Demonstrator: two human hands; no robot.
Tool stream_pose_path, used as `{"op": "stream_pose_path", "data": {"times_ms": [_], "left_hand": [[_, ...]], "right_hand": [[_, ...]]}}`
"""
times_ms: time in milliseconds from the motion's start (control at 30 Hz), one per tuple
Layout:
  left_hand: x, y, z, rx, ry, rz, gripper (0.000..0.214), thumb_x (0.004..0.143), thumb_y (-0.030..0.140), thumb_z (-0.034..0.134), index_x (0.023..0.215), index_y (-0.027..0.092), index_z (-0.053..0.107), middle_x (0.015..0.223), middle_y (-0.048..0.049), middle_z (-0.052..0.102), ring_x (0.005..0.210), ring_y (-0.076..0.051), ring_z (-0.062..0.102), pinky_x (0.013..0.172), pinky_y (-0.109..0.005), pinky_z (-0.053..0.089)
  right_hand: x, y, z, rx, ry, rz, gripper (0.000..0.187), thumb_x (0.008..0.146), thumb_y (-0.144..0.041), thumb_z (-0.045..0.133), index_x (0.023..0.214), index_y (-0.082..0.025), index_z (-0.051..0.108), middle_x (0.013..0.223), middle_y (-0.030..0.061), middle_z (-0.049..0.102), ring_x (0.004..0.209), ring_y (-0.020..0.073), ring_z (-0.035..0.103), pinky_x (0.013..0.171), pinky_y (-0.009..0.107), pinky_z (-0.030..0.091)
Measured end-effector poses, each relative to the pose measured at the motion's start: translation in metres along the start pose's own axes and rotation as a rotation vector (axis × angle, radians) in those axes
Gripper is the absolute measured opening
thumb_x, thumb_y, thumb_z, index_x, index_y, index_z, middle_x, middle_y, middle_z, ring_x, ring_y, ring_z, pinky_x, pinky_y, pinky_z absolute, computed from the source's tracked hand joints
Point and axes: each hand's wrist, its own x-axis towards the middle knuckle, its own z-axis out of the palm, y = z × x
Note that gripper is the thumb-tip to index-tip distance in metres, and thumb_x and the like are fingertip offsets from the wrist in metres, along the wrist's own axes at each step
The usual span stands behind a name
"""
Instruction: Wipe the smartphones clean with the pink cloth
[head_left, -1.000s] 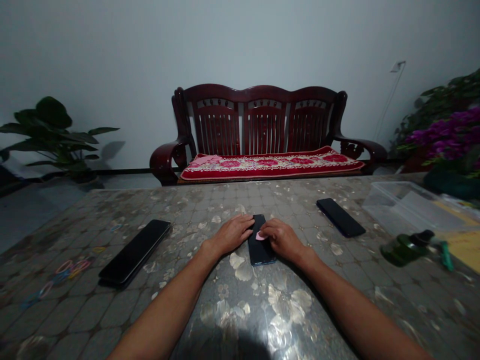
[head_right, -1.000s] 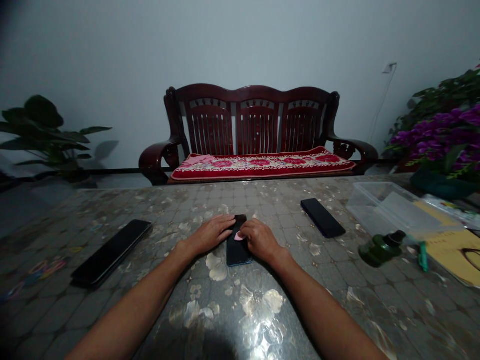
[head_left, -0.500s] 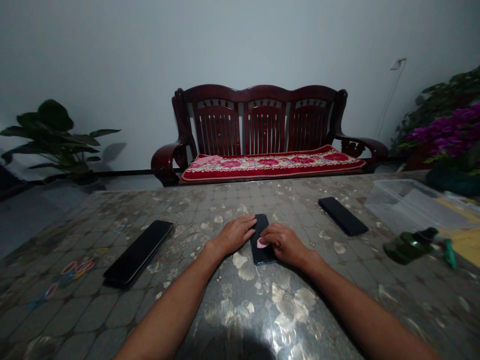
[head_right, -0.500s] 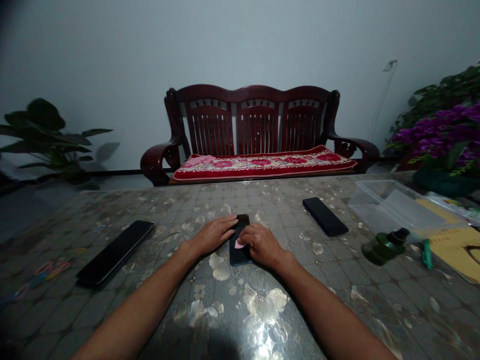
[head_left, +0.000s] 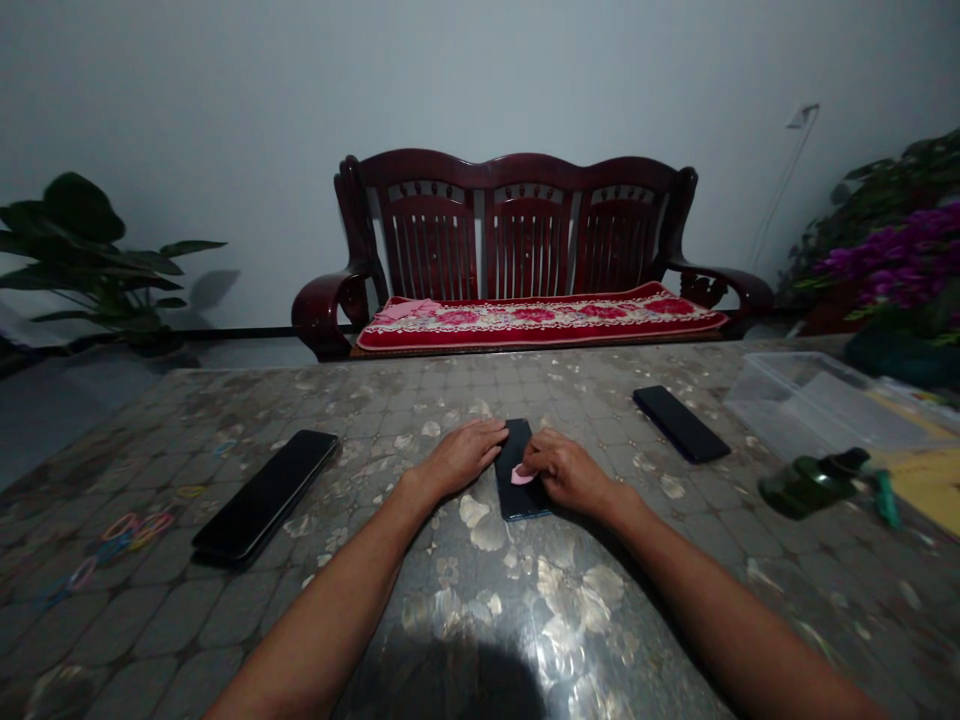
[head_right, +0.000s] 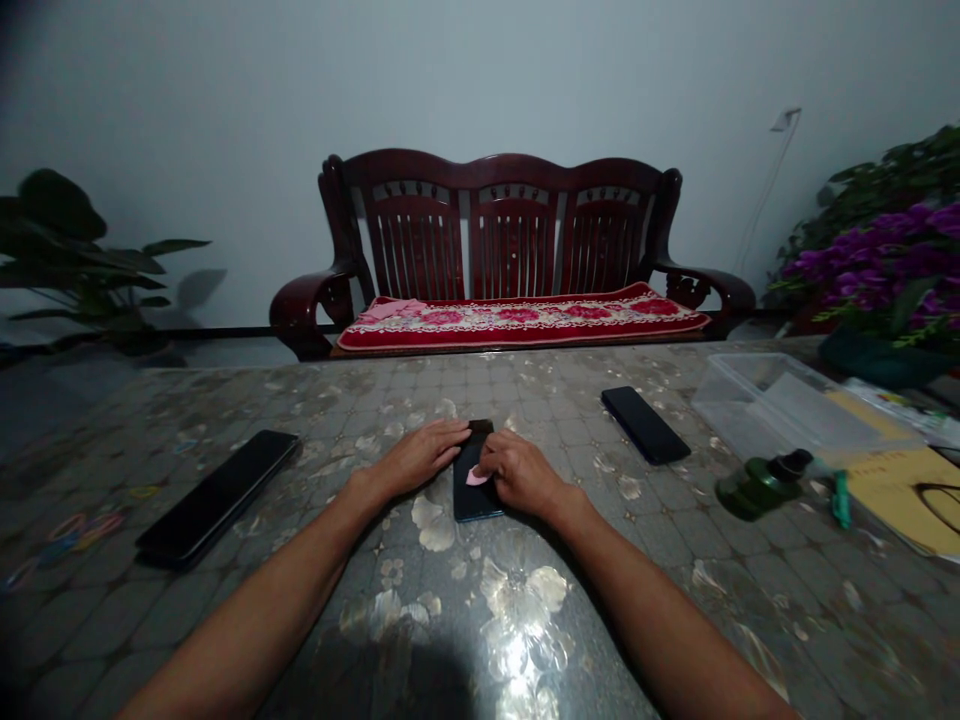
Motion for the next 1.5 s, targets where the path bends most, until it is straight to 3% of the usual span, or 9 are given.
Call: {"op": "stream_pose_path", "data": {"times_ms": [233, 567, 733, 867, 1067, 1300, 1500], "left_hand": [[0.002, 0.002, -0.004, 0.004, -0.063, -0.003, 0.037, 0.100, 0.021, 0.050, 0.135, 0.020, 0.062, 0.145, -0.0090, 0.061, 0.136, -0.022, 0.055, 0.121, -0.043, 0.036], [0.000, -0.004, 0.001, -0.021, 0.009, 0.027, 0.037, 0.099, 0.022, 0.051, 0.133, 0.021, 0.065, 0.142, -0.0091, 0.062, 0.132, -0.023, 0.059, 0.118, -0.041, 0.041], [0.002, -0.005, 0.000, 0.014, 0.020, 0.076, 0.031, 0.100, 0.022, 0.052, 0.125, 0.022, 0.070, 0.137, -0.0082, 0.067, 0.129, -0.023, 0.062, 0.117, -0.043, 0.043], [0.003, -0.009, 0.001, 0.013, 0.044, 0.132, 0.026, 0.100, 0.022, 0.053, 0.114, 0.023, 0.075, 0.128, -0.0075, 0.072, 0.125, -0.023, 0.064, 0.116, -0.045, 0.043], [0.001, -0.017, 0.007, -0.018, 0.057, 0.079, 0.028, 0.101, 0.026, 0.051, 0.115, 0.022, 0.074, 0.125, -0.0065, 0.074, 0.116, -0.021, 0.070, 0.116, -0.046, 0.044], [0.003, -0.018, 0.005, -0.037, 0.018, 0.078, 0.031, 0.102, 0.032, 0.049, 0.118, 0.022, 0.074, 0.127, -0.0057, 0.072, 0.120, -0.021, 0.068, 0.119, -0.045, 0.041], [0.004, -0.017, 0.002, -0.052, -0.004, 0.062, 0.031, 0.102, 0.031, 0.049, 0.120, 0.022, 0.073, 0.128, -0.0058, 0.072, 0.121, -0.022, 0.067, 0.119, -0.046, 0.039]], "right_hand": [[0.008, 0.014, 0.004, -0.083, 0.031, 0.108, 0.027, 0.093, -0.006, 0.056, 0.103, -0.019, 0.078, 0.091, 0.0080, 0.069, 0.091, 0.0205, 0.058, 0.080, 0.031, 0.044], [-0.006, 0.006, -0.009, 0.137, -0.032, 0.041, 0.027, 0.080, 0.003, 0.062, 0.075, -0.018, 0.078, 0.075, 0.0031, 0.070, 0.078, 0.0170, 0.062, 0.074, 0.027, 0.044], [-0.003, 0.009, -0.002, 0.021, 0.061, 0.106, 0.032, 0.081, 0.006, 0.058, 0.089, -0.017, 0.079, 0.085, 0.0062, 0.072, 0.088, 0.0193, 0.061, 0.080, 0.029, 0.045], [-0.006, 0.007, -0.005, -0.009, 0.048, 0.052, 0.031, 0.084, 0.002, 0.057, 0.094, -0.018, 0.079, 0.088, 0.0070, 0.069, 0.086, 0.0187, 0.060, 0.078, 0.028, 0.045], [-0.011, 0.009, -0.013, 0.080, -0.036, -0.080, 0.027, 0.080, 0.002, 0.060, 0.078, -0.018, 0.078, 0.076, 0.0042, 0.068, 0.076, 0.0169, 0.061, 0.074, 0.027, 0.045], [-0.011, 0.009, -0.007, -0.007, 0.038, -0.013, 0.031, 0.081, 0.004, 0.058, 0.091, -0.017, 0.079, 0.086, 0.0071, 0.071, 0.086, 0.0190, 0.062, 0.077, 0.028, 0.046], [-0.004, 0.011, -0.012, -0.042, -0.036, -0.024, 0.024, 0.086, -0.001, 0.060, 0.087, -0.016, 0.079, 0.083, 0.0077, 0.070, 0.082, 0.0184, 0.061, 0.074, 0.027, 0.044]]}}
